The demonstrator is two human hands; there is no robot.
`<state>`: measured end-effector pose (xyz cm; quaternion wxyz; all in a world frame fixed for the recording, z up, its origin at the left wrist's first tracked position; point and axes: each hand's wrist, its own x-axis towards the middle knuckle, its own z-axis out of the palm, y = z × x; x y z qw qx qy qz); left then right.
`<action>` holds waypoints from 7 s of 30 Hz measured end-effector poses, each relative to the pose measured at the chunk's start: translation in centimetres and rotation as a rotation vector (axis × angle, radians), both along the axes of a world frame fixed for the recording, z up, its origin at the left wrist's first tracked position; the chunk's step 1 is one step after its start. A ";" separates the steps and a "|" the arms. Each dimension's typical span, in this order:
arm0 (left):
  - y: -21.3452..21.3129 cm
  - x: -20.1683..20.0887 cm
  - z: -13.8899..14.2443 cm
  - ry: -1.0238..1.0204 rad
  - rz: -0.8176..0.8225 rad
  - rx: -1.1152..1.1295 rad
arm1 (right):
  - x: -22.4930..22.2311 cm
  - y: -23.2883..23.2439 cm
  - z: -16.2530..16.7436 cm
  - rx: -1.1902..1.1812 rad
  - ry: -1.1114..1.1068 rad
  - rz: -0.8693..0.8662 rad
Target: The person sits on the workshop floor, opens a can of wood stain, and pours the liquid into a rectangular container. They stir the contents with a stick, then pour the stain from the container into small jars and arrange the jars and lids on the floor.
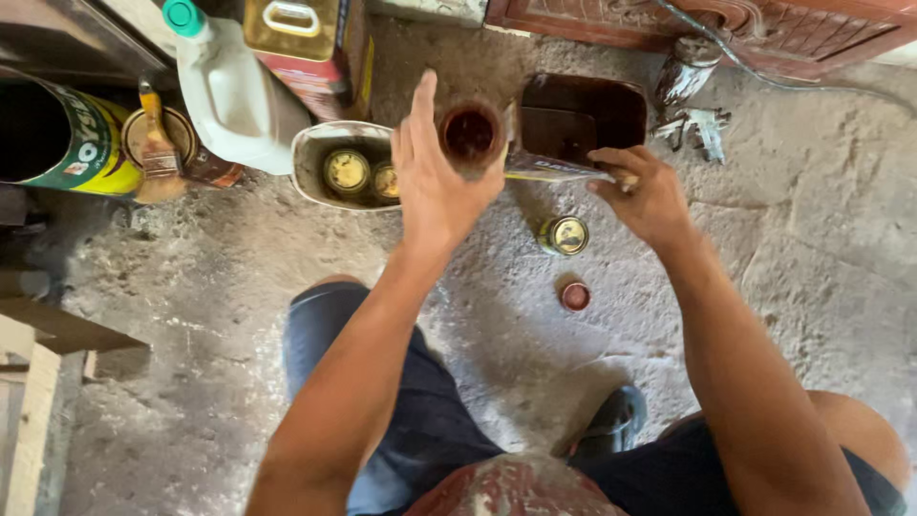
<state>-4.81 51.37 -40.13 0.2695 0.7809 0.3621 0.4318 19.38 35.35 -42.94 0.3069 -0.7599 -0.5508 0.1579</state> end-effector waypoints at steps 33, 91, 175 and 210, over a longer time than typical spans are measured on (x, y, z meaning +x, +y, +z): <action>2.1 2.0 -2.2 -0.012 -0.054 -0.118 | 5.5 0.6 16.9 -0.257 -0.599 0.301; -1.6 7.6 -4.7 0.010 -0.303 -0.042 | 10.2 -0.3 18.1 -0.690 -0.870 0.397; -6.1 2.7 -16.6 0.328 0.084 -0.447 | 7.1 -6.6 7.8 0.211 -0.073 0.098; -4.6 9.9 -2.0 -0.008 -0.268 0.077 | 0.2 -7.0 18.2 0.469 -0.037 0.131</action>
